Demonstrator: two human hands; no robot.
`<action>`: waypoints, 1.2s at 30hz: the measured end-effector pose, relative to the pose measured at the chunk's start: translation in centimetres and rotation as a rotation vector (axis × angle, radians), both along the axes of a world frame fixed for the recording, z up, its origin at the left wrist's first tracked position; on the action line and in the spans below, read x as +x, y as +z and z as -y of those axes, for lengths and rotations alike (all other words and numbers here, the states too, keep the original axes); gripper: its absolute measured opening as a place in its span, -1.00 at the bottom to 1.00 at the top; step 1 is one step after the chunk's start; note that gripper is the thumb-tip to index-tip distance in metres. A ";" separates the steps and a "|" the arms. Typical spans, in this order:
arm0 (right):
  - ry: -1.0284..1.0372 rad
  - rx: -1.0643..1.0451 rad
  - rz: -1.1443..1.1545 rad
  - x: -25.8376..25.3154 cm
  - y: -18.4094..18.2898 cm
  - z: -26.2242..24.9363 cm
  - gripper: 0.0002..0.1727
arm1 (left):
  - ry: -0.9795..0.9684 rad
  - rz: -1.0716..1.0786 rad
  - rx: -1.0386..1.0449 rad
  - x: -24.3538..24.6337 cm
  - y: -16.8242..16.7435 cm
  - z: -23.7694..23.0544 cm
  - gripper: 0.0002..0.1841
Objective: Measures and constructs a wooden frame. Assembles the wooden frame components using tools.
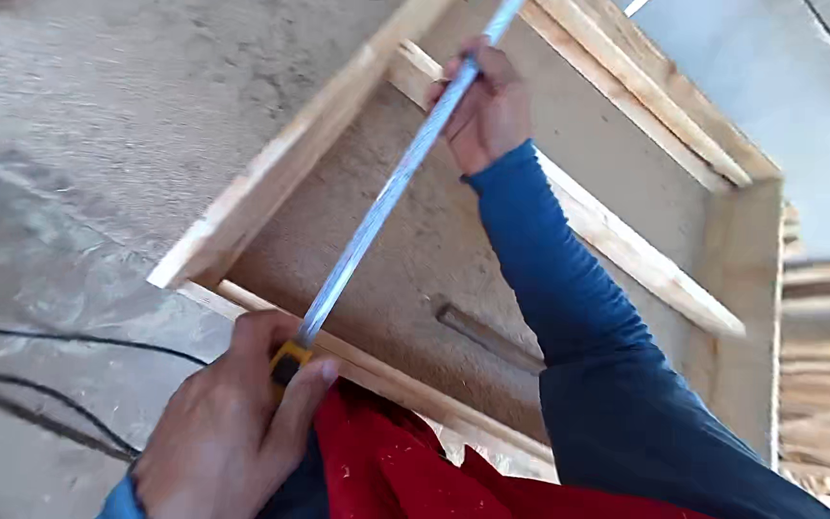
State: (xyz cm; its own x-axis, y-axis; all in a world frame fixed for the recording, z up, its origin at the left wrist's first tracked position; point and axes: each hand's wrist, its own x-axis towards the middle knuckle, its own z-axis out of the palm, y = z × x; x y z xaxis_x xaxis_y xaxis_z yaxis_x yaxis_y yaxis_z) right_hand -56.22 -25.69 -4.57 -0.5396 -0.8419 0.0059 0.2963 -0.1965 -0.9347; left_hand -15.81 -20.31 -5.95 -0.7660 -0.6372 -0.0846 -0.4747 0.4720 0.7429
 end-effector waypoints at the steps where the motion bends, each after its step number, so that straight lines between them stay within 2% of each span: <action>1: 0.085 0.042 0.002 3.2 0.9 -2.9 -0.55 | -0.046 -0.083 0.013 -1.9 0.6 -0.7 -0.39; 2: 0.165 0.081 -0.007 6.4 1.7 -6.0 -0.53 | -0.097 -0.181 0.078 -3.7 1.2 -1.4 -0.42; 4: 0.238 0.149 -0.088 11.6 2.8 -12.7 -0.56 | -0.216 -0.430 0.342 -6.9 1.8 -2.8 -0.48; 6: 0.129 0.234 -0.145 14.4 3.2 -19.5 -0.59 | -0.281 -0.647 0.640 -9.9 1.1 -4.2 -0.60; 7: 0.006 0.265 -0.164 14.6 2.9 -22.6 -0.60 | -0.297 -0.661 0.686 -11.6 0.1 -4.9 -0.64; 8: -0.131 0.310 -0.193 14.2 2.4 -25.6 -0.61 | -0.320 -0.598 0.635 -13.5 -1.3 -5.4 -0.67; 10: -0.355 0.426 -0.213 12.6 1.0 -31.1 -0.61 | -0.463 -0.273 0.315 -17.9 -3.9 -6.4 -0.71; 12: -0.461 0.541 -0.189 11.0 -0.4 -35.8 -0.56 | -0.663 0.014 0.020 -22.0 -6.1 -9.3 -0.72; 13: -0.485 0.577 -0.177 10.2 -1.1 -37.5 -0.51 | -0.764 0.082 -0.112 -23.6 -7.3 -10.9 -0.62; 14: -0.487 0.597 -0.166 9.5 -1.7 -38.8 -0.45 | -0.853 0.086 -0.236 -24.9 -8.5 -12.2 -0.56; 15: -0.473 0.603 -0.159 8.7 -2.2 -39.8 -0.41 | -0.925 0.055 -0.335 -25.9 -9.5 -13.3 -0.58; 17: -0.407 0.600 -0.208 7.1 -2.8 -41.4 -0.47 | -1.035 0.036 -0.446 -26.9 -10.1 -14.8 -0.61; 20: -0.318 0.573 -0.420 3.9 -3.1 -41.1 -0.56 | -1.049 0.086 -0.585 -26.5 -8.0 -15.3 -0.64; 23: -0.244 0.571 -0.576 -0.4 -3.8 -41.0 -0.60 | -0.945 0.208 -0.672 -24.0 -1.3 -14.9 -0.82; 25: -0.216 0.593 -0.650 -3.4 -4.5 -40.8 -0.58 | -0.818 0.299 -0.721 -20.7 3.2 -13.2 -0.87; 26: -0.190 0.616 -0.721 -4.8 -5.2 -40.5 -0.56 | -0.719 0.328 -0.730 -18.2 4.7 -12.0 -0.86; 28: -0.109 0.685 -0.977 -7.3 -7.7 -39.9 -0.55 | -0.438 0.319 -0.700 -11.4 6.4 -9.9 -0.71; 30: 0.031 0.794 -1.329 -7.7 -10.4 -38.4 -0.55 | -0.127 0.284 -0.674 -3.1 6.2 -8.9 -0.61; 32: 0.177 0.955 -1.638 -6.5 -11.6 -36.1 -0.49 | 0.139 0.244 -0.648 5.2 3.7 -10.0 -0.69; 33: 0.207 1.010 -1.752 -5.8 -11.4 -34.6 -0.40 | 0.254 0.188 -0.599 8.6 1.7 -11.2 -0.63; 34: 0.207 0.995 -1.835 -4.9 -10.7 -32.6 -0.27 | 0.348 0.107 -0.491 11.2 -0.7 -12.8 -0.60; 35: 0.203 0.923 -1.879 -3.8 -9.3 -30.0 -0.17 | 0.412 -0.010 -0.288 12.7 -3.1 -14.5 -0.62; 36: 0.209 0.818 -1.909 -2.4 -7.4 -26.7 -0.13 | 0.453 -0.162 0.006 13.0 -5.7 -15.8 -0.63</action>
